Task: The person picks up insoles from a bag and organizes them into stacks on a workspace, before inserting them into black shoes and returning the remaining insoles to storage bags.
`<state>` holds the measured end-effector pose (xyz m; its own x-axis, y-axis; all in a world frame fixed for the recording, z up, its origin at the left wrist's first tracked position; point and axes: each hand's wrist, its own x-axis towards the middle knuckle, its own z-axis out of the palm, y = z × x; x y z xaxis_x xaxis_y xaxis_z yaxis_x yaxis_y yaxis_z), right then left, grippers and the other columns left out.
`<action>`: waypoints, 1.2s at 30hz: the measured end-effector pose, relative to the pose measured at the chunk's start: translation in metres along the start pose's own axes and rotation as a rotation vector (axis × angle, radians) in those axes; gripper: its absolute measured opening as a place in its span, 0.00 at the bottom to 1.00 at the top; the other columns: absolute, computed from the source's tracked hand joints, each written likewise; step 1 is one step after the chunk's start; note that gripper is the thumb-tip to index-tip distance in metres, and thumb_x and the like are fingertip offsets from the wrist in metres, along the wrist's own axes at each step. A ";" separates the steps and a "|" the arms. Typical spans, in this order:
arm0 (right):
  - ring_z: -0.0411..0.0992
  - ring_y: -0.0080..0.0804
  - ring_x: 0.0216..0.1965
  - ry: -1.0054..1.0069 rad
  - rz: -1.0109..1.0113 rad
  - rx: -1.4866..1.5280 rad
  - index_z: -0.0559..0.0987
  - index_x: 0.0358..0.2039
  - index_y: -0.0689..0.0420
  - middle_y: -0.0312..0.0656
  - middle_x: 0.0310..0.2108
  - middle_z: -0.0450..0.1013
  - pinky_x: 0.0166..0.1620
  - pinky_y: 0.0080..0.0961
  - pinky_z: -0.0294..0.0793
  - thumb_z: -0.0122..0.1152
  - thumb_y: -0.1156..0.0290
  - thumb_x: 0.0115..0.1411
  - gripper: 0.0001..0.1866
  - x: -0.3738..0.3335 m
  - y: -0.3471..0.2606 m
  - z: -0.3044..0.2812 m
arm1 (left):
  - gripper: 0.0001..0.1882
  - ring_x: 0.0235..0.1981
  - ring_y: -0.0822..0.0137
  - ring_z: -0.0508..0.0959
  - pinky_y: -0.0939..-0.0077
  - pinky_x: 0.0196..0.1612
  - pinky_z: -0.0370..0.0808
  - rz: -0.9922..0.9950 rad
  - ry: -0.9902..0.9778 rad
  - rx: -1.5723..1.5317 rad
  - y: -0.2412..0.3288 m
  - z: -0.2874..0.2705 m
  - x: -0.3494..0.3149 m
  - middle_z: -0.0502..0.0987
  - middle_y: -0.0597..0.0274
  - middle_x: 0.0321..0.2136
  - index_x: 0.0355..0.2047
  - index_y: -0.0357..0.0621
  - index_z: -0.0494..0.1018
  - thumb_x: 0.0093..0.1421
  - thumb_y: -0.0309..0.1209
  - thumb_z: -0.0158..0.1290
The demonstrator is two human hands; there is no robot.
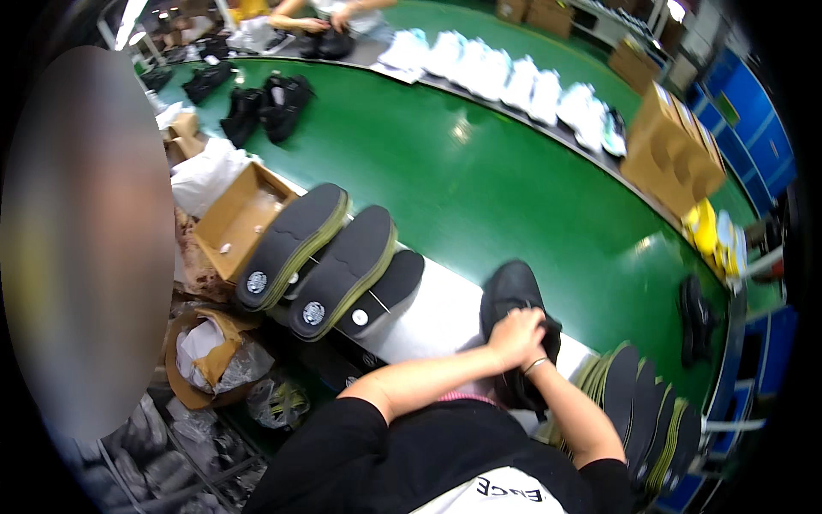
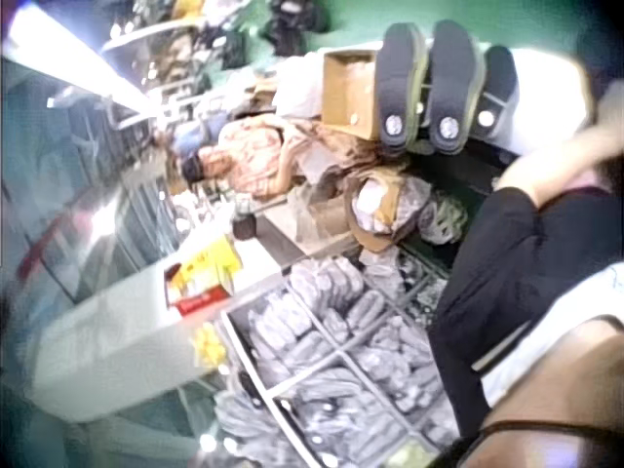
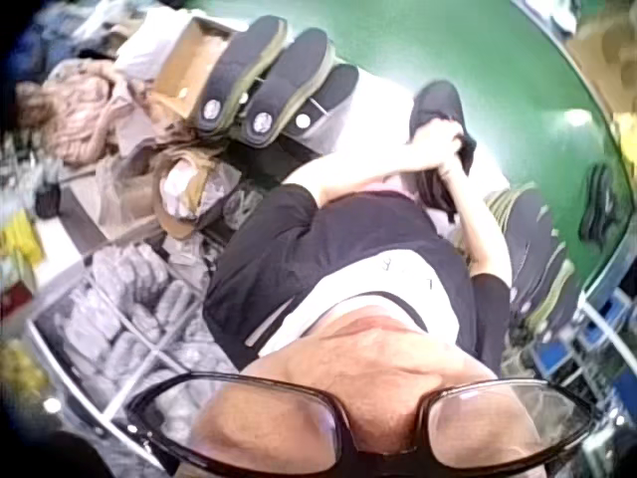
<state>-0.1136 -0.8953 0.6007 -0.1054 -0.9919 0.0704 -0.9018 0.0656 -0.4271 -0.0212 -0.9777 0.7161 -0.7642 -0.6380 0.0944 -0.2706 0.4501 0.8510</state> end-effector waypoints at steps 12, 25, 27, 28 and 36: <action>0.67 0.43 0.39 -0.294 0.100 -0.097 0.66 0.43 0.55 0.49 0.37 0.69 0.45 0.30 0.63 0.45 0.73 0.45 0.21 0.042 -0.005 -0.032 | 0.12 0.36 0.59 0.67 0.69 0.36 0.68 0.108 -0.008 0.039 0.000 -0.002 -0.005 0.69 0.59 0.30 0.35 0.43 0.64 0.50 0.32 0.46; 0.68 0.42 0.37 -0.422 0.052 -0.173 0.66 0.44 0.56 0.49 0.37 0.69 0.43 0.30 0.65 0.46 0.70 0.44 0.22 0.031 -0.018 -0.042 | 0.13 0.33 0.60 0.68 0.72 0.33 0.68 0.199 0.095 0.130 -0.009 0.001 -0.018 0.68 0.60 0.27 0.34 0.44 0.64 0.47 0.31 0.48; 0.68 0.41 0.37 -0.430 0.068 -0.193 0.66 0.44 0.56 0.49 0.37 0.69 0.43 0.29 0.65 0.46 0.70 0.44 0.23 0.019 -0.018 -0.051 | 0.13 0.32 0.60 0.68 0.72 0.32 0.69 0.237 0.103 0.113 -0.010 0.008 -0.016 0.68 0.60 0.26 0.34 0.44 0.64 0.46 0.31 0.49; 0.68 0.41 0.37 -0.435 0.060 -0.190 0.65 0.44 0.56 0.49 0.37 0.69 0.43 0.29 0.65 0.46 0.70 0.44 0.23 0.013 -0.023 -0.058 | 0.13 0.31 0.60 0.68 0.72 0.31 0.69 0.239 0.105 0.147 -0.011 0.009 -0.016 0.68 0.60 0.26 0.34 0.44 0.64 0.46 0.31 0.49; 0.69 0.46 0.34 -1.110 0.034 -0.023 0.58 0.48 0.68 0.54 0.30 0.70 0.44 0.33 0.64 0.47 0.55 0.44 0.35 0.010 -0.063 -0.106 | 0.08 0.29 0.55 0.70 0.63 0.33 0.67 0.286 0.091 0.075 -0.018 0.003 0.007 0.72 0.57 0.26 0.27 0.42 0.70 0.44 0.26 0.45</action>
<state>-0.1022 -0.8975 0.7238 0.2935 -0.5348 -0.7923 -0.9143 0.0849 -0.3961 -0.0231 -0.9883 0.6998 -0.7607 -0.5308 0.3737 -0.0972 0.6624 0.7429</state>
